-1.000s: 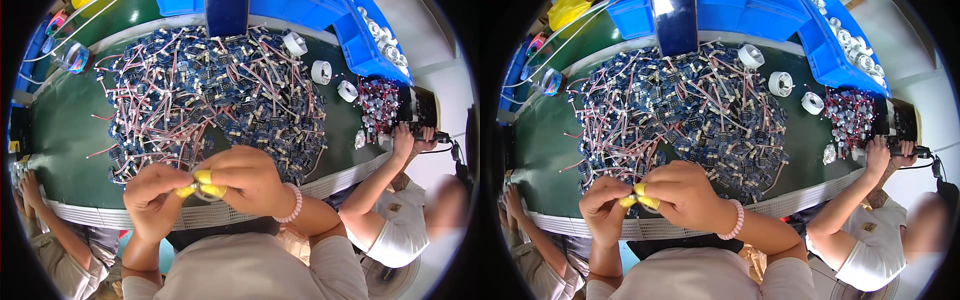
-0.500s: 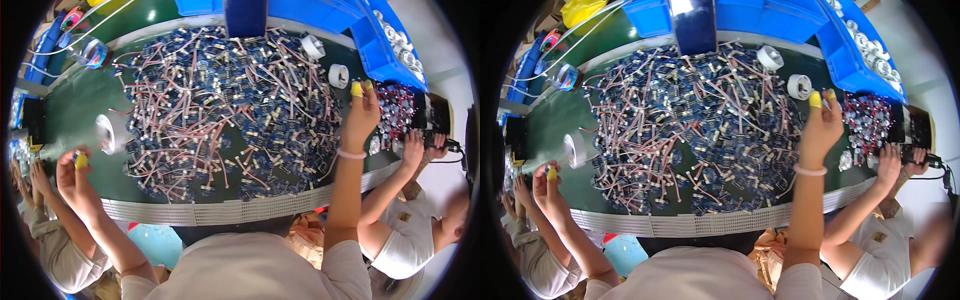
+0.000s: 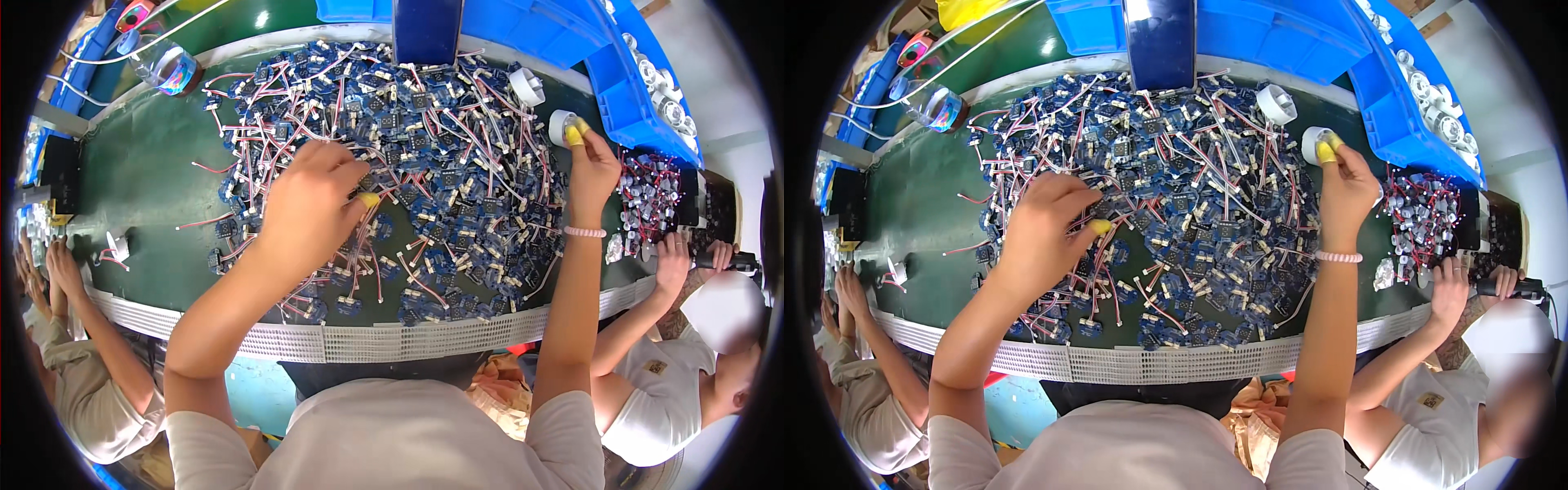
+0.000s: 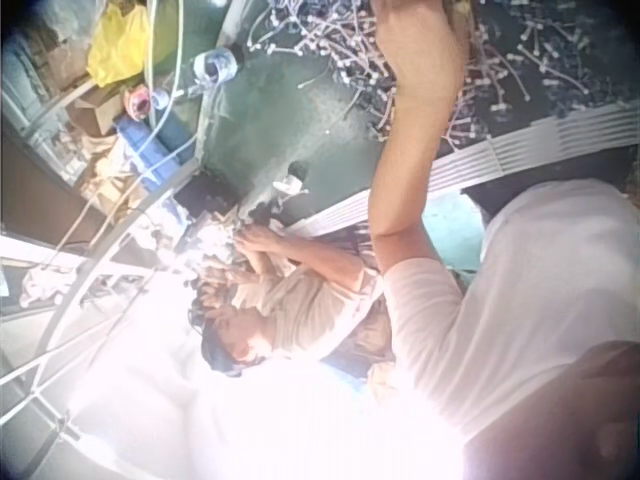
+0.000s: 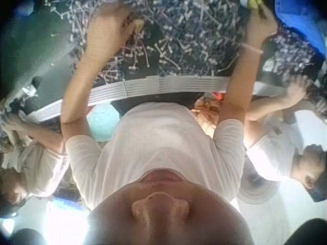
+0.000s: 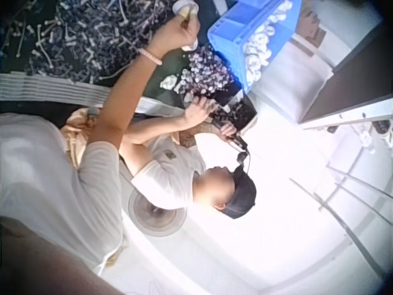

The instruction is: Assembling small electronic circuit boards with wires on a factory production line.

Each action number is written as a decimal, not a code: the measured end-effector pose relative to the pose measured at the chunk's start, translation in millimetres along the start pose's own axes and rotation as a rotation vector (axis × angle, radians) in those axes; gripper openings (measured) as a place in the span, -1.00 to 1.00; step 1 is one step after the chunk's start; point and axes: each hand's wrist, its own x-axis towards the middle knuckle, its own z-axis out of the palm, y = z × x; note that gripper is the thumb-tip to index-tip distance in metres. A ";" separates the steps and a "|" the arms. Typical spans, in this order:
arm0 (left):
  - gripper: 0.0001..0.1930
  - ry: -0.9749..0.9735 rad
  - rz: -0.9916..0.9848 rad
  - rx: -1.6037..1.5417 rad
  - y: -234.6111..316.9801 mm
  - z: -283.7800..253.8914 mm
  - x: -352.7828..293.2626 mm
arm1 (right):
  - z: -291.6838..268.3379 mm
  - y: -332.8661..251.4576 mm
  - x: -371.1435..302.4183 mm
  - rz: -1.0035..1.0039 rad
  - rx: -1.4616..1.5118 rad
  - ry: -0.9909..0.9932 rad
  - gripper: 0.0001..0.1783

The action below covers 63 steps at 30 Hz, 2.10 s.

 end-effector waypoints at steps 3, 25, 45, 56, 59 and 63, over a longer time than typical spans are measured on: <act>-0.82 -0.064 0.010 0.075 0.3 15.3 7.3 | -7.2 2.4 2.1 -0.002 -0.202 -0.064 -0.76; -0.77 0.167 -0.609 -1.184 24.5 -2.4 -43.2 | 80.4 -137.6 -111.5 -0.091 0.168 -0.649 -0.79; -0.76 0.252 -0.435 -0.693 36.9 -9.6 -45.9 | 88.2 -154.5 -126.8 -0.315 -0.072 -0.653 -0.81; -0.81 0.057 -0.466 -0.896 39.3 -1.1 -42.3 | 67.2 -131.0 -93.8 -0.196 0.063 -0.751 -0.84; -0.80 0.085 -0.605 -0.943 30.2 -2.7 -42.8 | 82.8 -111.6 -46.8 -0.515 -0.422 -0.476 -0.80; -0.81 0.124 -0.622 -1.019 31.2 -2.1 -39.7 | 102.2 -98.2 -32.1 -0.577 -0.793 -0.583 -0.82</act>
